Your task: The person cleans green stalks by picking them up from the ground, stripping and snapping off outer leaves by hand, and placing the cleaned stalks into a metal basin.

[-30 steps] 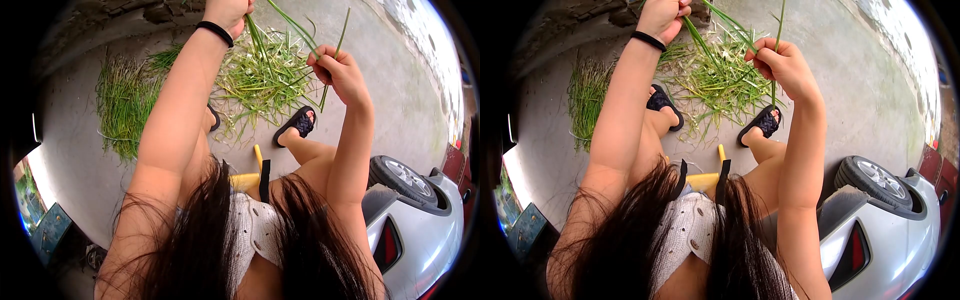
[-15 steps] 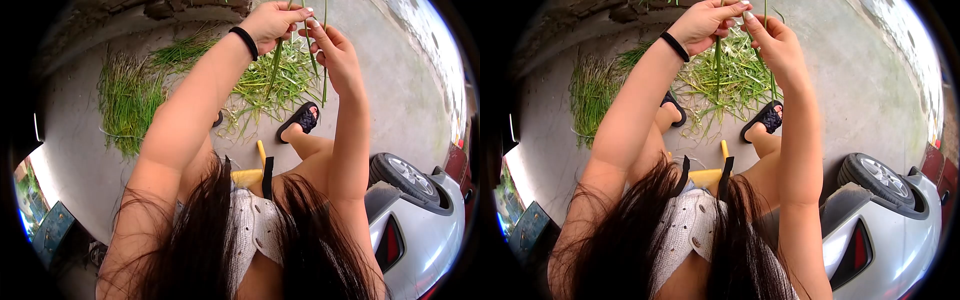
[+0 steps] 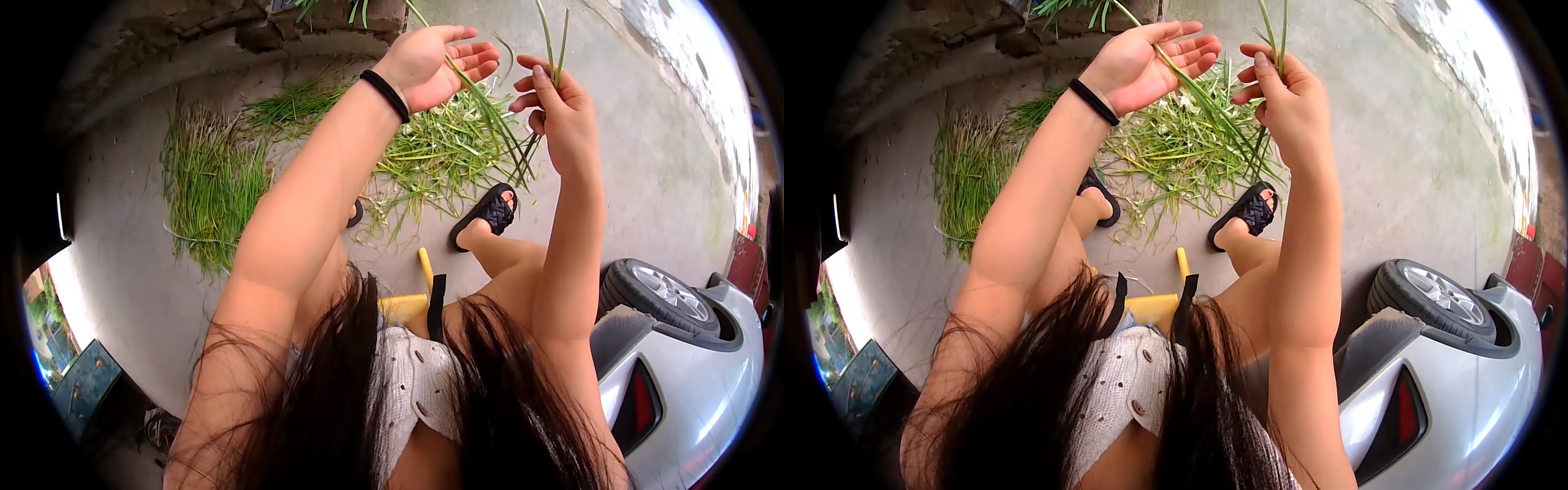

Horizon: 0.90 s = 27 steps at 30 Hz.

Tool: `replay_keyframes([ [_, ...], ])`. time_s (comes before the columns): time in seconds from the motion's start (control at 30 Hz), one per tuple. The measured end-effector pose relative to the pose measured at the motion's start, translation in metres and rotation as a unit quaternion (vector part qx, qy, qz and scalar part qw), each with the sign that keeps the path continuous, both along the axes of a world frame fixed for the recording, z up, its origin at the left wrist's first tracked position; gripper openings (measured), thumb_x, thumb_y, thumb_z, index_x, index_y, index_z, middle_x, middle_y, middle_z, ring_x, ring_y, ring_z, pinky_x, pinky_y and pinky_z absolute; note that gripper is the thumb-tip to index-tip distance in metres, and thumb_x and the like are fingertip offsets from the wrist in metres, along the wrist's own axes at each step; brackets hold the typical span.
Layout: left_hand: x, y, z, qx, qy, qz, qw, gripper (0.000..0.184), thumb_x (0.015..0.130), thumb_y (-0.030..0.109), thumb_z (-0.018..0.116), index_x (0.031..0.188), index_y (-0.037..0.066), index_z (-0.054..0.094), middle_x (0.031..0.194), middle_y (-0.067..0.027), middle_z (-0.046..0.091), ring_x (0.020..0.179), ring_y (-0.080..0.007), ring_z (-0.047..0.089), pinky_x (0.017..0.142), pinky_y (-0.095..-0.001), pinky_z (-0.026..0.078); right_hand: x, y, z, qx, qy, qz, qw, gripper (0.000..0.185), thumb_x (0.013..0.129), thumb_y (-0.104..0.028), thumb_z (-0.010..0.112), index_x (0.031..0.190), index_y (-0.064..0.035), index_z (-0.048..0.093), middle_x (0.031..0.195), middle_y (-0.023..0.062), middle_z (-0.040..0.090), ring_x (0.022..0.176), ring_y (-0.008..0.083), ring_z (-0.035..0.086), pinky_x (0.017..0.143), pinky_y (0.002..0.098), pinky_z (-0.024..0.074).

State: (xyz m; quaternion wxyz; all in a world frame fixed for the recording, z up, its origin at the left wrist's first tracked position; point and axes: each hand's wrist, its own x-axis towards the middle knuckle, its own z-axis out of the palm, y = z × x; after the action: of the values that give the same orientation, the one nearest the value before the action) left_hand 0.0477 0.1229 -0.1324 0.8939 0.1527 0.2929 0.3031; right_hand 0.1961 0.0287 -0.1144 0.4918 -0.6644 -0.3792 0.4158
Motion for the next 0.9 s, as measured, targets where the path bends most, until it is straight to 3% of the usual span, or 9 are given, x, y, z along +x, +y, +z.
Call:
replay_keyframes([
  [0.1, 0.001, 0.000, -0.001, 0.004, -0.030, -0.003, 1.000, 0.024, 0.092, 0.012, 0.034, 0.105, -0.007, 0.041, 0.111, -0.0262, 0.047, 0.104, -0.0343, 0.049, 0.095, -0.0436, 0.041, -0.005, -0.004, 0.007, -0.033, -0.073, 0.055, 0.995, 0.028, 0.077, -0.022, 0.069, 0.092, 0.0004, 0.062, 0.073, 0.0019, 0.062, 0.065, 0.0060, 0.056, 0.053, 0.0177, 0.0409],
  [0.2, 0.002, -0.002, 0.003, 0.002, -0.030, -0.003, 1.000, 0.023, 0.093, 0.012, 0.033, 0.105, -0.006, 0.041, 0.111, -0.0271, 0.047, 0.105, -0.0346, 0.049, 0.095, -0.0449, 0.041, -0.012, -0.004, -0.005, -0.003, -0.048, 0.089, 0.995, 0.026, 0.076, -0.018, 0.070, 0.090, 0.0025, 0.062, 0.075, 0.0025, 0.063, 0.064, 0.0047, 0.054, 0.053, 0.0183, 0.0406],
  [0.3, 0.001, -0.001, 0.000, 0.025, -0.069, -0.047, 0.996, 0.021, 0.092, 0.013, 0.039, 0.104, -0.004, 0.044, 0.108, -0.0221, 0.050, 0.103, -0.0293, 0.051, 0.093, -0.0403, 0.043, -0.011, -0.003, -0.002, -0.015, -0.010, 0.083, 0.996, 0.021, 0.078, -0.013, 0.067, 0.091, 0.0026, 0.062, 0.074, 0.0029, 0.063, 0.064, 0.0043, 0.054, 0.053, 0.0178, 0.0402],
  [0.4, -0.002, -0.003, -0.004, 0.188, 0.015, -0.104, 0.977, 0.020, 0.089, 0.014, 0.050, 0.103, -0.001, 0.050, 0.103, -0.0134, 0.055, 0.098, -0.0203, 0.054, 0.087, -0.0333, 0.046, -0.006, -0.002, 0.002, -0.017, 0.022, 0.049, 0.998, 0.019, 0.082, -0.013, 0.063, 0.094, 0.0012, 0.061, 0.075, 0.0019, 0.062, 0.062, 0.0038, 0.052, 0.052, 0.0170, 0.0380],
  [0.43, -0.003, -0.006, 0.000, 0.193, 0.077, -0.114, 0.972, 0.021, 0.085, 0.015, 0.058, 0.102, 0.002, 0.055, 0.096, -0.0046, 0.058, 0.091, -0.0115, 0.056, 0.078, -0.0254, 0.048, -0.005, -0.003, 0.004, -0.011, 0.033, 0.032, 0.999, 0.020, 0.082, -0.014, 0.063, 0.095, 0.0010, 0.061, 0.075, 0.0016, 0.062, 0.062, 0.0036, 0.051, 0.051, 0.0168, 0.0370],
  [0.57, -0.003, -0.009, 0.003, 0.256, 0.164, -0.120, 0.945, 0.021, 0.086, 0.017, 0.058, 0.102, 0.004, 0.057, 0.089, 0.0003, 0.060, 0.083, -0.0074, 0.057, 0.069, -0.0200, 0.044, 0.004, -0.006, 0.008, -0.007, 0.074, 0.024, 0.997, 0.024, 0.083, -0.017, 0.063, 0.100, 0.0000, 0.061, 0.077, 0.0008, 0.061, 0.060, 0.0014, 0.046, 0.051, 0.0154, 0.0338],
  [0.9, 0.001, -0.010, 0.006, 0.383, 0.241, -0.087, 0.888, 0.021, 0.086, 0.020, 0.058, 0.100, 0.005, 0.062, 0.083, 0.0029, 0.061, 0.075, -0.0041, 0.052, 0.067, -0.0210, 0.042, 0.011, -0.008, 0.009, -0.042, 0.157, 0.071, 0.984, 0.026, 0.080, -0.014, 0.062, 0.102, -0.0009, 0.060, 0.079, 0.0003, 0.060, 0.060, 0.0007, 0.046, 0.049, 0.0137, 0.0326],
])
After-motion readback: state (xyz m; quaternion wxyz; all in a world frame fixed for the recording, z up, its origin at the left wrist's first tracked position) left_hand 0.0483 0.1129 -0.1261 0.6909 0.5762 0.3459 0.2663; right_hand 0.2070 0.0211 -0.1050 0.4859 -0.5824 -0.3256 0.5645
